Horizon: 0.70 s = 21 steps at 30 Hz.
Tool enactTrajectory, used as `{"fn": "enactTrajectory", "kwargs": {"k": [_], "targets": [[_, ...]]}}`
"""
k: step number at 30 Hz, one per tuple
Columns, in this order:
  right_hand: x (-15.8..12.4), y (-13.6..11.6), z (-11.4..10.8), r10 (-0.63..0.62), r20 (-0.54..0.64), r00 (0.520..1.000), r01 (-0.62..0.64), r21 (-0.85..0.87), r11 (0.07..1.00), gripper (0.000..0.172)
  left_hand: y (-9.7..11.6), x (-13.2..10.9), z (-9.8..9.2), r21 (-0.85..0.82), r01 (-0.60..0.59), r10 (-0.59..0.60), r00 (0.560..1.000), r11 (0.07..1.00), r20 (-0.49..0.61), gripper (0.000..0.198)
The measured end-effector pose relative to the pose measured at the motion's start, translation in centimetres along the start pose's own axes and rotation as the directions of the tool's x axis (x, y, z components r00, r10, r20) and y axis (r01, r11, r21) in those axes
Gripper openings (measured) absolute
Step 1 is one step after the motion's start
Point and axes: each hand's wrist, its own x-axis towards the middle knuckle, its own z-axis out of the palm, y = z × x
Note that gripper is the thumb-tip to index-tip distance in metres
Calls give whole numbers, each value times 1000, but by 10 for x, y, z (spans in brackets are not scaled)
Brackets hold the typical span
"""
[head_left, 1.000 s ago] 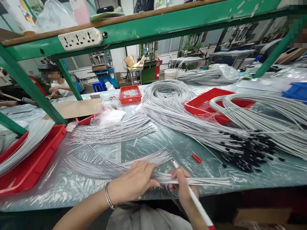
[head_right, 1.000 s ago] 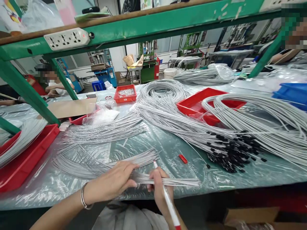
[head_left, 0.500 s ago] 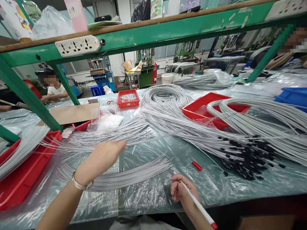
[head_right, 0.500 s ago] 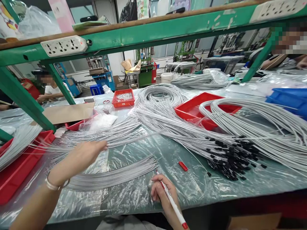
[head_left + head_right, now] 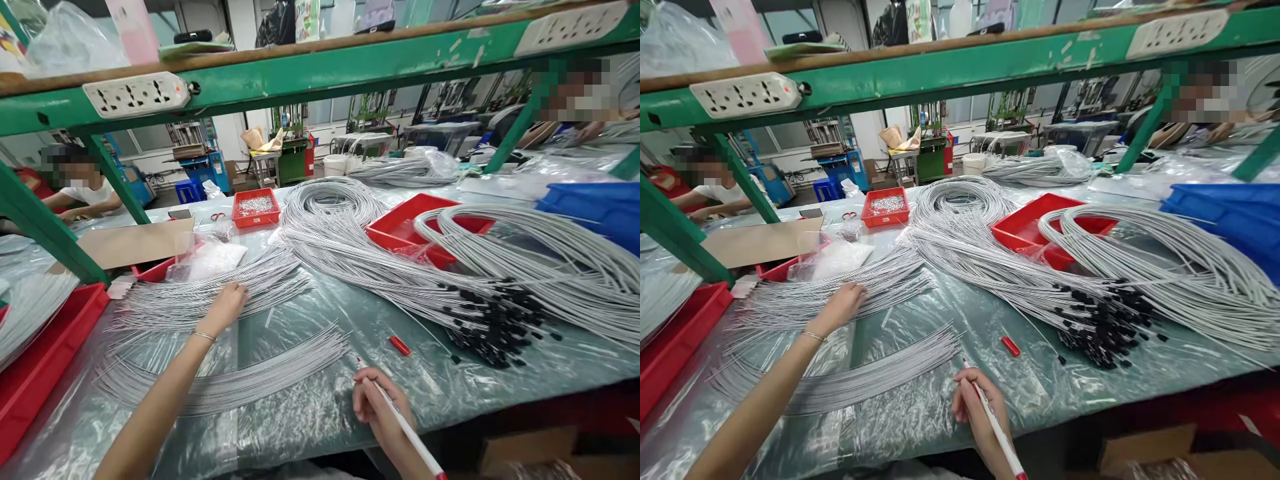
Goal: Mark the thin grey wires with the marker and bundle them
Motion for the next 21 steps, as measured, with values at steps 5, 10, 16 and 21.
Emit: {"fn": "enactTrajectory", "kwargs": {"k": [5,10,16,21], "targets": [[6,14,-14,0,59,998,1,-20,1000,34,39,-36,-3,-212,-146,205,934,966,292,26],[7,17,-21,-43,97,994,47,-37,998,29,61,-57,4,-271,-147,251,879,951,404,19],[8,17,-23,-82,129,988,89,-47,995,26,65,-65,0,-281,-162,264,887,946,379,24],[8,18,-23,-82,119,990,84,-20,996,26,70,-67,-2,-267,-176,276,872,948,405,20]]}}
